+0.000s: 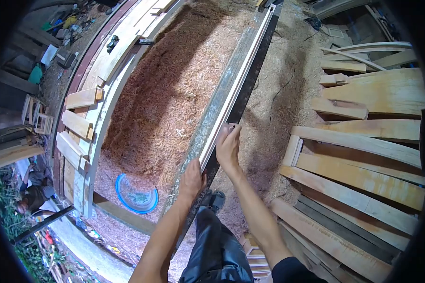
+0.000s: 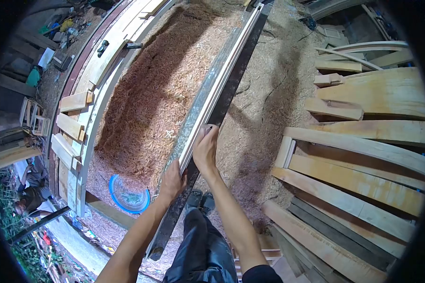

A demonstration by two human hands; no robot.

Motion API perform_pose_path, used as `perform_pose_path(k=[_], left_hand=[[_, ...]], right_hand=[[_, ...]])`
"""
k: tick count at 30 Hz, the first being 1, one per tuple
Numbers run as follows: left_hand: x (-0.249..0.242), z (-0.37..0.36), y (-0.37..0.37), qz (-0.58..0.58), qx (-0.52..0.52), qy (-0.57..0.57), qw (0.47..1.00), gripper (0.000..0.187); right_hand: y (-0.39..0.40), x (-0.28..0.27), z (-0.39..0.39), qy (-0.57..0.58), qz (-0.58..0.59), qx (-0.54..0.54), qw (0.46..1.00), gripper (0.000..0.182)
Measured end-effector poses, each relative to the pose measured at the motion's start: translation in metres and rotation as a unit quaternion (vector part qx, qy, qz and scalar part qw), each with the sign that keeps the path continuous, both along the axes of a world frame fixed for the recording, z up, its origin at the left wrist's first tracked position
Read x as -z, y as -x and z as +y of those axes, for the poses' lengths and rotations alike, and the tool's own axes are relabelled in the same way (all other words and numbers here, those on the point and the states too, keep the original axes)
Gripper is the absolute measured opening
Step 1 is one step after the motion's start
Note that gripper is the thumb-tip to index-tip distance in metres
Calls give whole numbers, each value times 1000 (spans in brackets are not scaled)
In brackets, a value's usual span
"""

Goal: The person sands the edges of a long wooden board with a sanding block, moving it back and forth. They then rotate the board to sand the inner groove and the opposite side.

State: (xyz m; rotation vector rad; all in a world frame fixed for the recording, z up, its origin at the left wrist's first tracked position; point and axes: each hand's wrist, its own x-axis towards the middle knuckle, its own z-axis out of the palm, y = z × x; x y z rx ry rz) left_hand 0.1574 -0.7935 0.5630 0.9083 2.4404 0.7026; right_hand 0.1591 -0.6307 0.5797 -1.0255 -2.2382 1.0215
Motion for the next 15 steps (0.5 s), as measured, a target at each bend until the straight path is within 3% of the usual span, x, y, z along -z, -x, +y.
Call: perform_pose_path(k=[4,5,7,10,12,13,14,15], left_hand=[[1,-2,-2,21,-8,4,1000,44],[0,-1,-2,31,-14,-14,999,42],[2,-3,-2,22,-15,-2,1000,41],[4,-3,-3,21,-9,-3,1000,42],[2,-2,-2,17,-5,-4,1000,44],[1,-2,-2,18,-7,0,1000,47],[1,-2,-1,13,-2,4,1000,49],[1,-4,0,6,1,8,1000,50]], right_hand=[[24,-16,39,162,-24,45,985,25],[38,-23,57,165,-65,68,982,25],[55,-12,84,36,-68,54,996,25],[43,-24,60,186,-99,86,974,26],[17,-18,17,207,-80,40,974,26],[1,5,-8,160,-55,24,985,27],[-11,-24,-31,196,-56,24,979,25],[-24,-3,-50,136,-23,27,990,23]])
